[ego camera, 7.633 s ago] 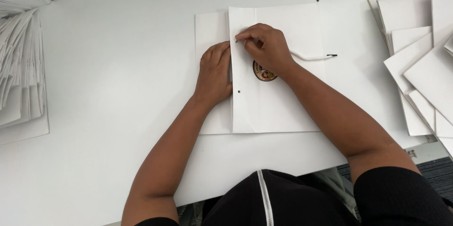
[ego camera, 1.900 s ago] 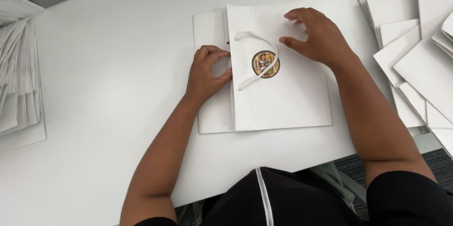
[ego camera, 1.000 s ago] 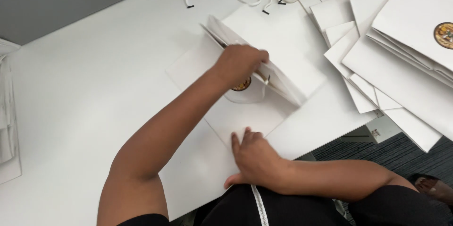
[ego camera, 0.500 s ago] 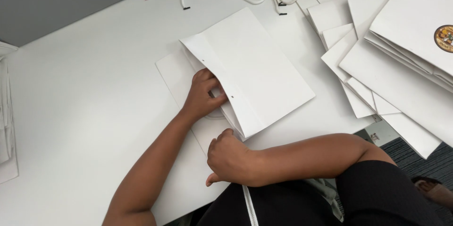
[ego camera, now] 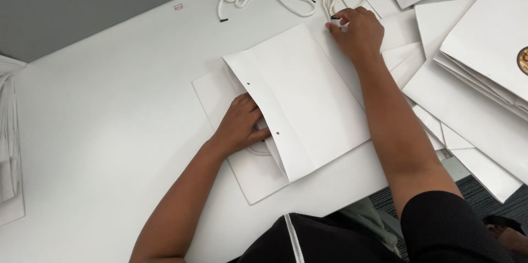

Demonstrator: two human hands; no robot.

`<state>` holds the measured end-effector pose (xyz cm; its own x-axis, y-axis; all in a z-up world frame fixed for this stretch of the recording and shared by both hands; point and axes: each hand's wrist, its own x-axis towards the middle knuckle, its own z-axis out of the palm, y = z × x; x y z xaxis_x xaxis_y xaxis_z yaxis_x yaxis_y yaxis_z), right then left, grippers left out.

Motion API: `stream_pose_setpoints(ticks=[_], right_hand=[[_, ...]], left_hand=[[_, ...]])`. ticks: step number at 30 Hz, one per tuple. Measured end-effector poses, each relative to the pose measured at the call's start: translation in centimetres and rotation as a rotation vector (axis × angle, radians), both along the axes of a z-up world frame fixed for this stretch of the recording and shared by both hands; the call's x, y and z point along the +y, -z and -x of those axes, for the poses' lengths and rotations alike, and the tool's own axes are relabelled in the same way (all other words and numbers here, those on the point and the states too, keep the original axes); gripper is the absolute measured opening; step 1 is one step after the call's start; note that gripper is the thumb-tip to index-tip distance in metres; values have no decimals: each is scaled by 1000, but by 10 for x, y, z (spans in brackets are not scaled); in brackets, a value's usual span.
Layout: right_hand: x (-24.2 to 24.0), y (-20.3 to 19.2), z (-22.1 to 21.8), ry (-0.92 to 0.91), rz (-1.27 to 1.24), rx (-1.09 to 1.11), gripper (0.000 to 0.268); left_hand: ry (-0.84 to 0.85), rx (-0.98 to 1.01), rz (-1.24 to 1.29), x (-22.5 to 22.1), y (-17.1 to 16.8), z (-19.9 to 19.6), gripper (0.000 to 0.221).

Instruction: The person assembles white paper bags by hand by threading white cords through pre-punched holes and stacking the finished bags into a pile.

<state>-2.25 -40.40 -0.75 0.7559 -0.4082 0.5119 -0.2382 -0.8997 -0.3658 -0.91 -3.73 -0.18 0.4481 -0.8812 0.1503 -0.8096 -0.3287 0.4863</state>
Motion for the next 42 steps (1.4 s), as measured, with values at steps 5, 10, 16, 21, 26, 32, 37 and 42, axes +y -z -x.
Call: stream_pose_setpoints(ticks=[5,10,16,21,26,32,37,42], right_hand=[[11,5,-7,21,64,102,10],[15,-10,0,-88,-226,-4,7],[29,-79,18,-504,-978,-393,15],[71,-106,30,-710,-1279,-569,8],[133,-28,13,-755,-1354,-65,18],[160,-9,2,-611,-1354,161,22],[162,-8,1,-631,-1351,164,22],[165,-5,5,-634,-1315,163,22]], left_hand=[[75,147,87,0,0,-5,39],[-110,126,126,-2,-2,-3,44],[-369,33,-4,-3,-5,-14,125],[-302,53,-67,-1,1,-14,127],[-300,98,67,2,1,-11,114],[-274,79,116,1,3,-12,96],[-250,-4,123,3,14,-17,86],[-237,2,141,3,15,-14,84]])
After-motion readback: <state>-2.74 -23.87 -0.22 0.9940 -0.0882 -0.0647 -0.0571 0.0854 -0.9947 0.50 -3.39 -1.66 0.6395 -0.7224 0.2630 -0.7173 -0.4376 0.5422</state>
